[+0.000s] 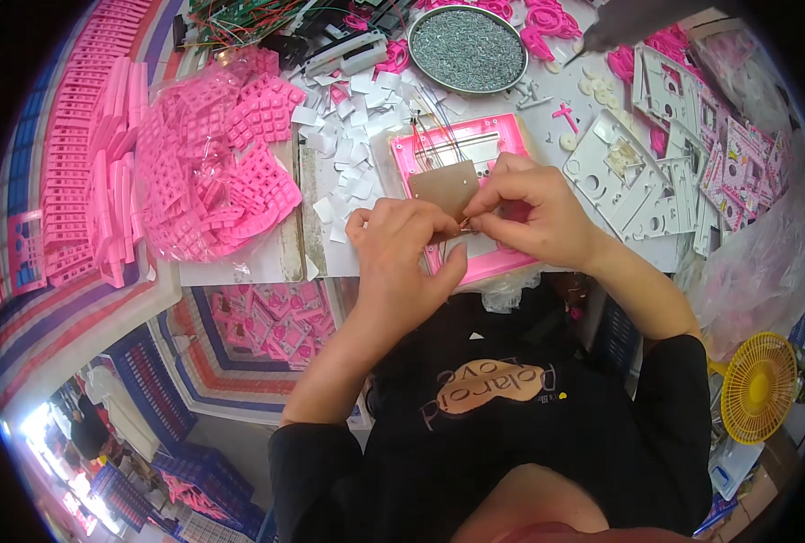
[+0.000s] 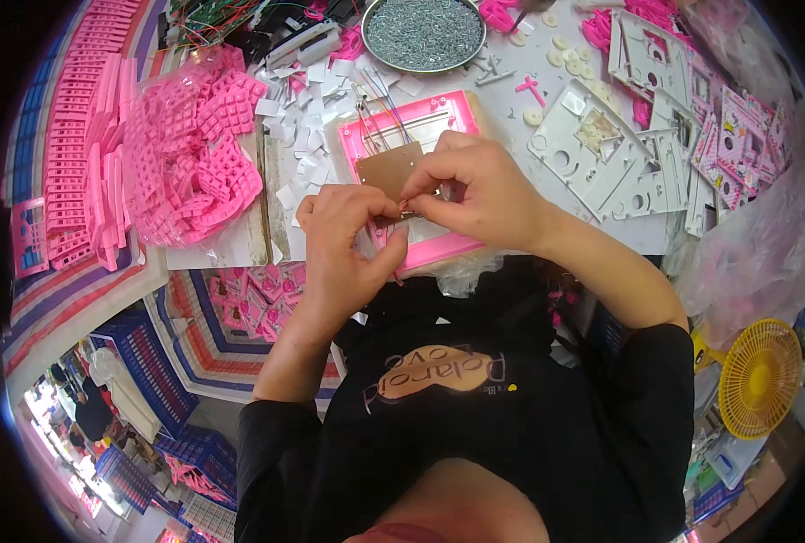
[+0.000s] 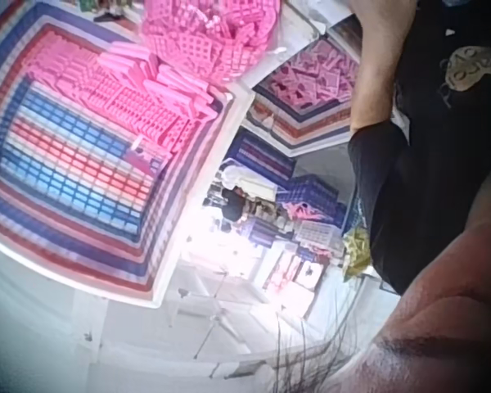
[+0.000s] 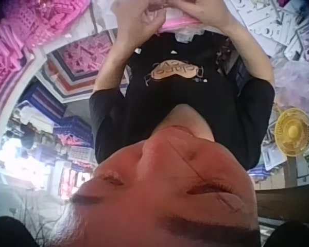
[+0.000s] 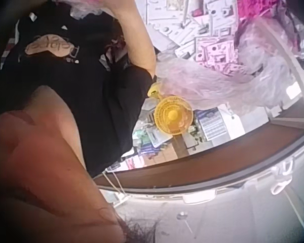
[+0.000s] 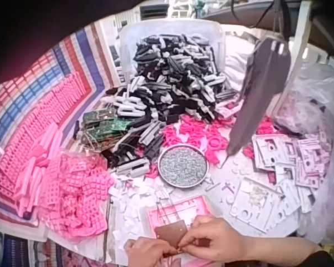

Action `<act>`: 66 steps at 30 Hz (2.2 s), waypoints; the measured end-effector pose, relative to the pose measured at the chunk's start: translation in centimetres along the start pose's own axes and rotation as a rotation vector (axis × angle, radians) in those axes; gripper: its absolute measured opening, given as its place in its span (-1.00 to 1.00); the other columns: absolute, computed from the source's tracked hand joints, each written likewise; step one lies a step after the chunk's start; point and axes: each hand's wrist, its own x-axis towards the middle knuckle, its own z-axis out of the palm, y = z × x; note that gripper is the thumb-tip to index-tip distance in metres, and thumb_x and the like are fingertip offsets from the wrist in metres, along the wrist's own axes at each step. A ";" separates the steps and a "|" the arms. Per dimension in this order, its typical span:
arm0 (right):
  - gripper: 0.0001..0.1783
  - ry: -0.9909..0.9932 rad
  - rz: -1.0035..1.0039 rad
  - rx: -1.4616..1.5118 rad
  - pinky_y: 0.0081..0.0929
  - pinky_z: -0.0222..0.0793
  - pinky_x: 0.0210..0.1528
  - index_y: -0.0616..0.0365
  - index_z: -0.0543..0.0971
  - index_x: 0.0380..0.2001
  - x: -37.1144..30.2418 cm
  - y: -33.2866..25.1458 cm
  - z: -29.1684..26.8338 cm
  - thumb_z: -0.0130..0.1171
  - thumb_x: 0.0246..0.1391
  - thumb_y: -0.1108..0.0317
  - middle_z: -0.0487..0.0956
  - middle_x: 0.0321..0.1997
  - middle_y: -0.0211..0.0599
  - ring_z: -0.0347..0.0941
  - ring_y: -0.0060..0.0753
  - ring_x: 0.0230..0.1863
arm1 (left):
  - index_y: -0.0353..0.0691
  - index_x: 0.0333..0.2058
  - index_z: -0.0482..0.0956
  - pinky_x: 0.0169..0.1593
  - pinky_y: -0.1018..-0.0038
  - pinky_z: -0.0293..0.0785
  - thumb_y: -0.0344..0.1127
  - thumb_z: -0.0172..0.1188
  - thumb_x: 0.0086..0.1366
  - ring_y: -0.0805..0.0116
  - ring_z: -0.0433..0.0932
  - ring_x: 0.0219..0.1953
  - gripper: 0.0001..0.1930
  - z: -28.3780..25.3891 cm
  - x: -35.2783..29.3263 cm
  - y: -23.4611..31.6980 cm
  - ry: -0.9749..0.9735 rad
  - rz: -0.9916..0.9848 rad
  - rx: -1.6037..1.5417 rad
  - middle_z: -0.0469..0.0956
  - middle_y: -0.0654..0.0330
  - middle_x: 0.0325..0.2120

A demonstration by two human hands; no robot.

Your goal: Assembling components of a toy piggy bank using a hot glue gun.

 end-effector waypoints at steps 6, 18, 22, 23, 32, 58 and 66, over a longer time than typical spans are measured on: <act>-0.86 -0.045 0.079 0.046 -0.62 0.36 -0.34 0.15 0.73 -0.30 -0.1 -0.5 -0.3 0.34 0.02 0.53 0.55 -0.36 -0.40 0.43 -0.60 -0.36 | -0.13 -0.35 0.62 -0.06 0.34 0.19 -0.47 0.36 0.07 0.29 0.50 -0.22 -0.85 0.6 -0.2 -0.4 0.027 -0.009 -0.036 0.61 0.28 -0.34; -0.82 -0.024 -0.033 -0.041 -0.51 0.42 -0.36 0.11 0.65 -0.28 0.0 -0.2 0.1 0.37 -0.02 0.45 0.61 -0.31 -0.37 0.46 -0.45 -0.35 | -0.16 -0.36 0.62 -0.03 0.34 0.29 -0.49 0.35 0.10 0.26 0.52 -0.23 -0.87 0.3 0.0 -0.2 -0.023 -0.008 -0.125 0.62 0.26 -0.33; -0.77 0.102 -0.490 -0.383 -0.42 0.46 -0.28 0.10 0.64 -0.31 0.1 -0.2 0.7 0.38 -0.13 0.49 0.64 -0.18 -0.36 0.47 -0.23 -0.24 | -0.22 -0.40 0.62 -0.13 0.36 0.38 -0.51 0.34 0.09 0.25 0.54 -0.27 -0.91 0.2 0.0 -0.5 -0.042 -0.084 -0.311 0.63 0.23 -0.35; -0.73 0.078 -0.473 -0.379 -0.40 0.47 -0.23 0.11 0.63 -0.31 -0.2 -0.5 0.8 0.40 -0.19 0.50 0.62 -0.17 -0.35 0.46 -0.12 -0.21 | -0.23 -0.40 0.62 -0.15 0.36 0.40 -0.51 0.34 0.09 0.25 0.55 -0.28 -0.91 0.2 0.0 -0.6 -0.032 -0.075 -0.317 0.64 0.22 -0.36; -0.73 0.114 -0.475 -0.448 -0.35 0.48 -0.26 0.14 0.62 -0.30 -0.9 -0.4 1.7 0.38 -0.18 0.49 0.63 -0.28 -0.30 0.49 -0.19 -0.29 | -0.11 -0.41 0.64 -0.06 0.30 0.22 -0.45 0.34 0.09 0.30 0.54 -0.24 -0.91 0.3 -0.2 0.1 0.009 -0.047 -0.143 0.64 0.32 -0.35; -0.78 0.148 -0.404 -0.413 -0.28 0.50 -0.37 0.19 0.62 -0.32 -1.9 -0.6 1.9 0.35 -0.11 0.51 0.65 -0.35 -0.23 0.57 -0.14 -0.39 | -0.10 -0.44 0.60 -0.07 0.26 0.16 -0.41 0.34 0.09 0.28 0.53 -0.28 -0.91 0.8 -0.2 0.9 -0.013 -0.142 -0.159 0.59 0.31 -0.41; -0.75 0.124 -0.383 -0.418 -0.29 0.51 -0.35 0.20 0.62 -0.28 -2.4 -0.4 1.8 0.37 -0.11 0.49 0.64 -0.32 -0.23 0.58 -0.15 -0.34 | -0.16 -0.39 0.61 -0.02 0.36 0.24 -0.44 0.33 0.13 0.33 0.56 -0.28 -0.92 0.7 -0.4 1.1 -0.027 -0.147 -0.134 0.62 0.30 -0.39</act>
